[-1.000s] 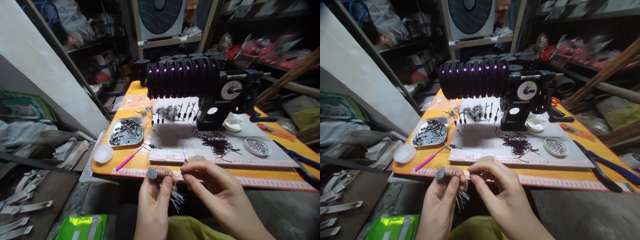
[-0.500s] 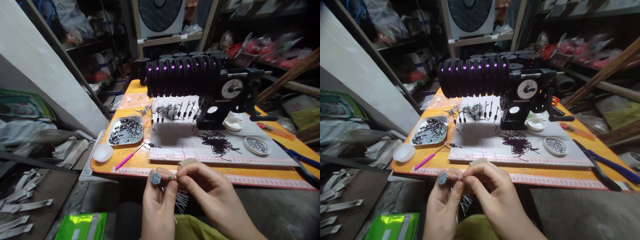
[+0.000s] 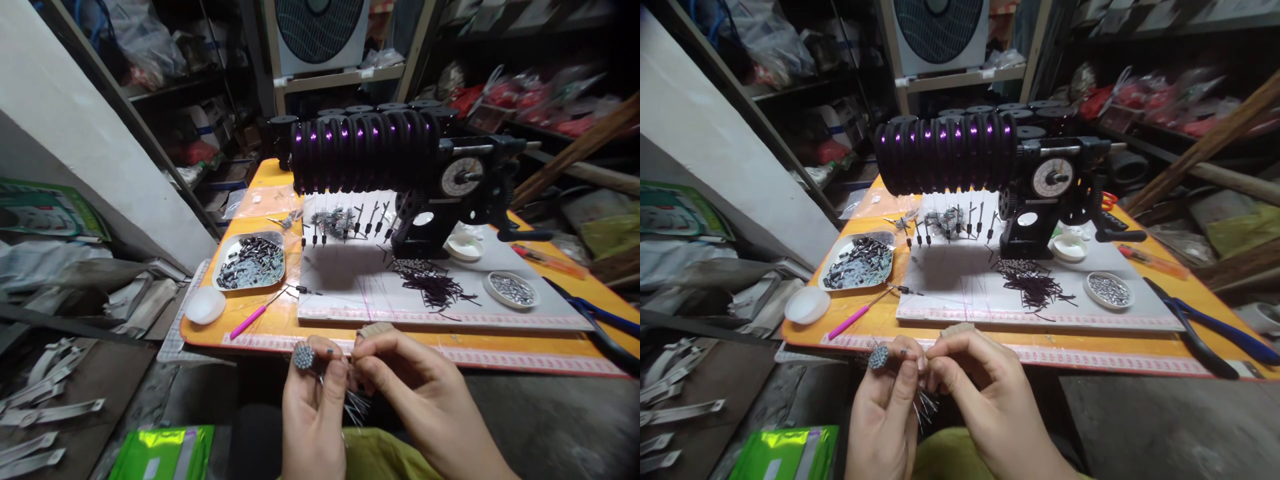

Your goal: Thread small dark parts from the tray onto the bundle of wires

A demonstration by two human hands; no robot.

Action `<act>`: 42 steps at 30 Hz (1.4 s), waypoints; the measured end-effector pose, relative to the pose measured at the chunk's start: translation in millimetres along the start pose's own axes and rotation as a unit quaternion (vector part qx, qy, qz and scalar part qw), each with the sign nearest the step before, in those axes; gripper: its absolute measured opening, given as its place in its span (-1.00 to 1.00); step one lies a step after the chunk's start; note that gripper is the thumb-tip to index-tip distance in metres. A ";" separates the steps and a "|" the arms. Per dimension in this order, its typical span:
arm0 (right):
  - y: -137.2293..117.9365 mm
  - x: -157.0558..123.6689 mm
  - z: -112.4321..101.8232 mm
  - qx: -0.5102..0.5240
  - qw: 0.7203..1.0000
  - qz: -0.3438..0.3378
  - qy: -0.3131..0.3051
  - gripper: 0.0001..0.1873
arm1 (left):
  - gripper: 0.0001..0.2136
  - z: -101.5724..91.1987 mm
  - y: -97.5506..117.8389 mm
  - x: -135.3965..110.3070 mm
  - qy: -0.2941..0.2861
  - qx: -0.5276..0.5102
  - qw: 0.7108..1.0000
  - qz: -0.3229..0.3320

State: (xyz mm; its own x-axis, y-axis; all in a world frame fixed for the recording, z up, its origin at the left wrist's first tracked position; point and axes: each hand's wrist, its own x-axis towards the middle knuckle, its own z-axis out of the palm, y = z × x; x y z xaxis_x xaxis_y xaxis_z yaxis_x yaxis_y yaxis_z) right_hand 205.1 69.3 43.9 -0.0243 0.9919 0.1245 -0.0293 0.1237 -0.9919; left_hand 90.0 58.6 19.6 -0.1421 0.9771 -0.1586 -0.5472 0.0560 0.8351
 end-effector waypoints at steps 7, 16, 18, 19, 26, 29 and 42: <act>-9.2 0.3 -8.1 -0.097 0.994 -0.051 -0.003 -0.90 | -0.90 -0.2 -1.4 -0.7 0.001 0.072 0.992 0.100; -12.4 -2.9 -10.8 -0.117 0.992 -0.012 -0.045 -0.91 | -0.86 -8.4 -1.9 3.0 -0.020 0.246 0.912 0.327; -13.4 -3.1 -10.3 -0.118 0.992 -0.013 -0.046 -0.90 | -0.87 -9.0 -2.1 2.7 -0.023 0.261 0.902 0.343; -13.4 -3.2 -9.9 -0.118 0.992 -0.016 -0.048 -0.90 | -0.87 -8.3 -2.4 2.3 -0.021 0.262 0.901 0.346; -6.5 -3.3 -7.5 -0.121 0.991 -0.036 -0.043 -0.90 | -0.91 0.3 -6.9 -0.5 0.001 0.176 0.951 0.254; -5.9 -4.1 -7.2 -0.136 0.988 -0.051 -0.046 -0.89 | -0.95 0.0 -6.2 -0.7 -0.009 0.168 0.960 0.226; 2.5 -10.1 -5.7 -0.244 0.961 -0.126 -0.045 -0.89 | -0.91 -1.7 3.4 3.0 -0.003 0.070 0.996 0.053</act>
State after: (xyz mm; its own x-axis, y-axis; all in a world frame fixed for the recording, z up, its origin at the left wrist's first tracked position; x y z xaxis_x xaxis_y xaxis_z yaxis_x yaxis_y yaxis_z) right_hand 210.9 59.8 40.1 -0.1656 0.9252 0.3415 0.4256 0.3794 -0.8215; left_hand 86.3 61.3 21.1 -0.1880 0.9801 -0.0635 -0.4098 -0.0195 0.9120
